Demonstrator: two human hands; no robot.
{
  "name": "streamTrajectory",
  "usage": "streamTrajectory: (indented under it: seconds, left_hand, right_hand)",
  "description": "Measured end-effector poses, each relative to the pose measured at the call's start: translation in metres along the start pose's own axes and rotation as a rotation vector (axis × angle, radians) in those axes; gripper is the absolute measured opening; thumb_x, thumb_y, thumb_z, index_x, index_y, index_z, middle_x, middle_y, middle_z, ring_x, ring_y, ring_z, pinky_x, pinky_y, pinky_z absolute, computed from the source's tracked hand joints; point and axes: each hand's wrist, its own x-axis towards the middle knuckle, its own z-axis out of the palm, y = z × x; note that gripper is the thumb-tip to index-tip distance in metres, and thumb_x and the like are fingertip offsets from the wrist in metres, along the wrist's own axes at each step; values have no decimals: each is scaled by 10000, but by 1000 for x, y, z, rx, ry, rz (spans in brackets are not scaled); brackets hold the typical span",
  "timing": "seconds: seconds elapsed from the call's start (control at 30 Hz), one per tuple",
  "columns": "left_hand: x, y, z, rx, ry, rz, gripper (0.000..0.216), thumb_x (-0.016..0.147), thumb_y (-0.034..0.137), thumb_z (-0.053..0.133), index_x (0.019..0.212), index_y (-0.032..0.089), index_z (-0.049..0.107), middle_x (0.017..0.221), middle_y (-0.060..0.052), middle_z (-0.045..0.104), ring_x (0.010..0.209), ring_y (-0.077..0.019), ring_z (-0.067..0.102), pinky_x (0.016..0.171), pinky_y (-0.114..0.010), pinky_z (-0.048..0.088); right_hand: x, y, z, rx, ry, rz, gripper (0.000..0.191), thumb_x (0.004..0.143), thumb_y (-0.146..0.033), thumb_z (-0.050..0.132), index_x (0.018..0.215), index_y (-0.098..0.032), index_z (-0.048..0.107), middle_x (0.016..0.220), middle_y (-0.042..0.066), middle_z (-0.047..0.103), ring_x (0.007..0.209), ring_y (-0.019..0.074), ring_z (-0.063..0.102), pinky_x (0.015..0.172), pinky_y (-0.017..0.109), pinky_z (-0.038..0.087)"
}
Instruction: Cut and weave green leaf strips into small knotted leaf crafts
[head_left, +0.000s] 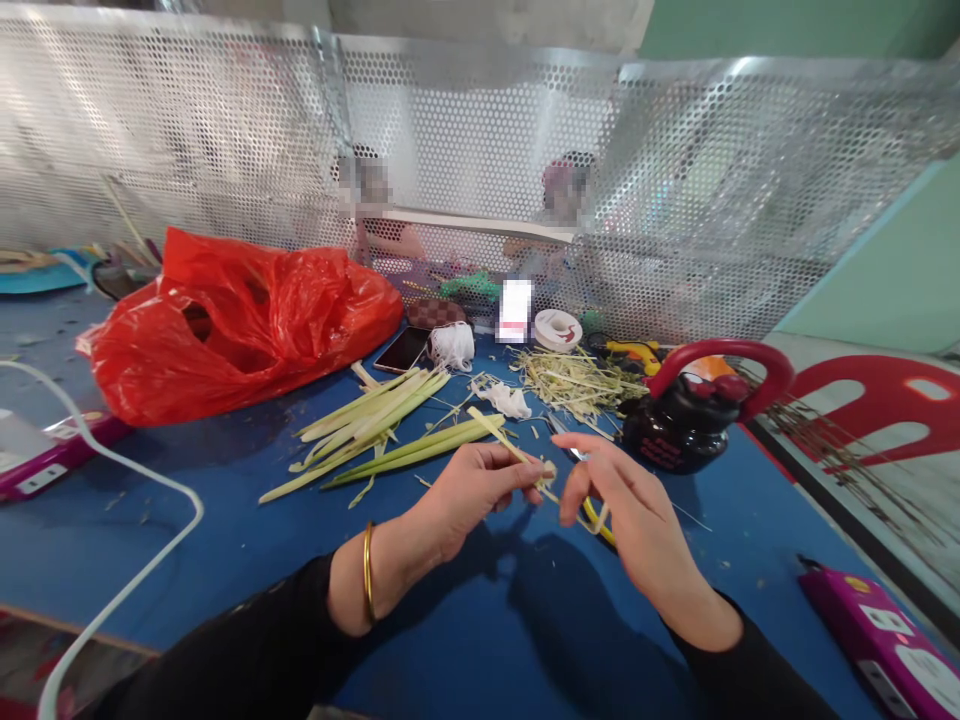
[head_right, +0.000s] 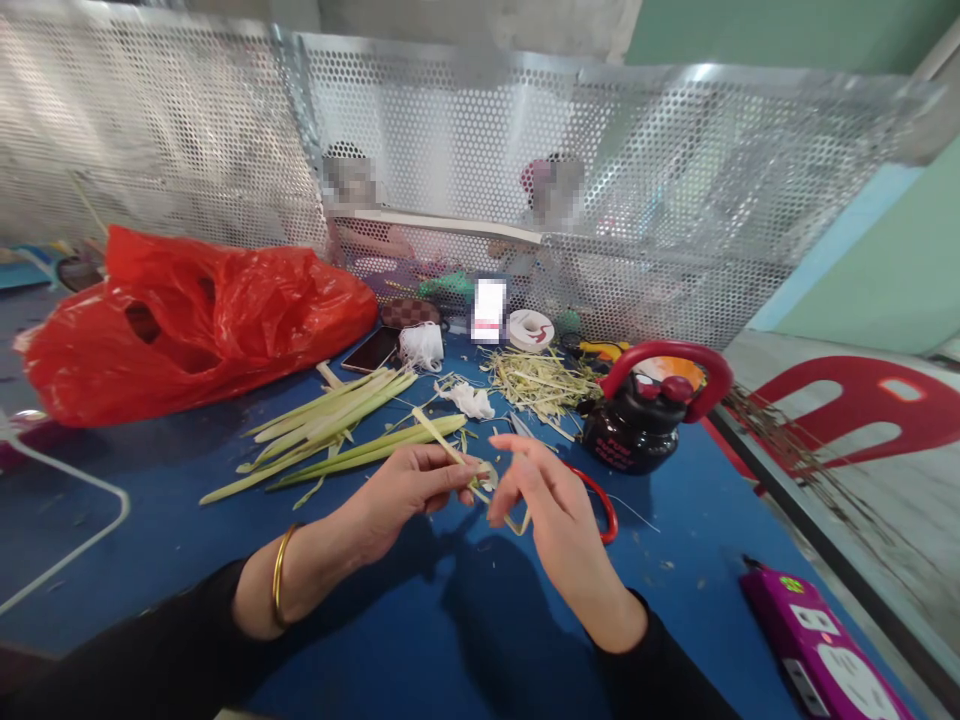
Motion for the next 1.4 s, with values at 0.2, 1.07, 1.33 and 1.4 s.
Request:
streamTrajectory:
  seconds: [0.2,1.07,1.33,1.4]
  left_hand:
    - [-1,0,1,75,-27,-21,275,738,403,668,724,130,695,605,8,594,495,-66,348,500,-241,224]
    - [-2,-11,9,206,-133,-89,195,659,329,701,581,150,701,515,28,569,535,-96,453,582,-242,325]
    - [-3,-18,9,210,-183,-83,183,672,302,700,562,156,688,529,21,604,531,-91,481,577,-230,354]
    - [-3,-16,10,162,-130,-98,233,692,351,704,571,154,681,545,13,618,503,-81,456,547,-226,344]
  right_hand:
    - [7,2,0,-227,-171,99,232,877,-393,557,807,-199,664,677,-3,624,603,142,555,574,244,440]
    - [6,7,10,-109,-6,79,146,756,-227,644,622,-188,601,627,-30,549,587,122,510,541,240,406]
    - [6,10,14,-226,88,-100,189,792,-185,601,608,-198,563,655,-16,550,640,146,539,625,271,442]
    - [6,8,9,-337,188,-199,82,824,-199,595,749,-202,628,763,9,601,733,168,572,708,296,457]
